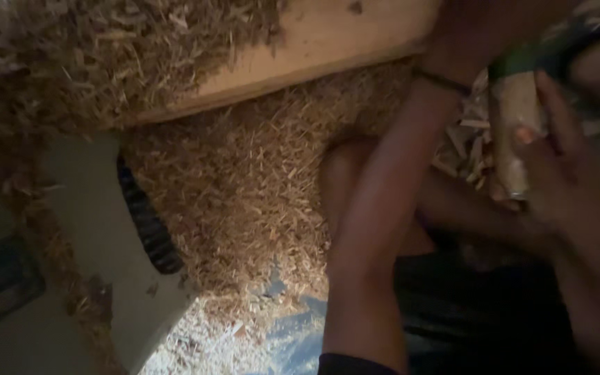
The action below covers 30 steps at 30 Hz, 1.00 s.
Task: The person carves small wooden blocks using a chisel while sitting on a workshop floor covered in wood shavings.
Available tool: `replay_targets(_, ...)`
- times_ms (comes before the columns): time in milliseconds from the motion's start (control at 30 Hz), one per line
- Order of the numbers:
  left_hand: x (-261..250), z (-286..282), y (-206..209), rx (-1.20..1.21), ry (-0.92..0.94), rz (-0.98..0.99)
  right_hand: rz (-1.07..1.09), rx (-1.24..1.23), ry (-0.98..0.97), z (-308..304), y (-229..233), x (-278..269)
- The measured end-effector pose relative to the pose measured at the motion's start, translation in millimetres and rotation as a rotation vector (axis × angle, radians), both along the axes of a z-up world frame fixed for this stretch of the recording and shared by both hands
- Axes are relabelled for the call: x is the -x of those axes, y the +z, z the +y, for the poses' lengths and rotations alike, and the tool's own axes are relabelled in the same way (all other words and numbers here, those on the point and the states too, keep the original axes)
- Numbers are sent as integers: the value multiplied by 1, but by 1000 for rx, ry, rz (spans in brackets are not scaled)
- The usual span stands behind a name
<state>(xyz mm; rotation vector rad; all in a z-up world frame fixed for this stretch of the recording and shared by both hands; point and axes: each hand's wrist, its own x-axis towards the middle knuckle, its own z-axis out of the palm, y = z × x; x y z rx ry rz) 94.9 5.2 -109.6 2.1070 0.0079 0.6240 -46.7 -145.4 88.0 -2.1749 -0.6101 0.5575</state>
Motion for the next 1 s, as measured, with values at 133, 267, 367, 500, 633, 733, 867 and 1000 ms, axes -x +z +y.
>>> replay_targets(133,18,-16,53,-38,-78,-178,415,-377,-236,-17,16,0)
replay_targets(267,38,-39,82,-35,-136,-299,477,-259,-500,-57,-1,15)
replay_targets(367,46,-46,88,-38,-161,-331,484,-80,-294,-102,-13,-8)
replay_targets(500,49,-53,90,-45,-205,-352,543,84,-334,-154,-30,-8)
replay_targets(633,59,-52,91,-55,-183,-368,556,126,-297,-174,-33,-10)
replay_targets(733,63,-44,96,-47,-98,-528,521,131,-235,-167,-30,-13)
replay_targets(867,75,-33,97,-157,-87,-541,474,160,-293,-152,-22,-1)
replay_targets(1000,78,-29,96,-128,-121,-556,452,162,-212,-140,-20,0)
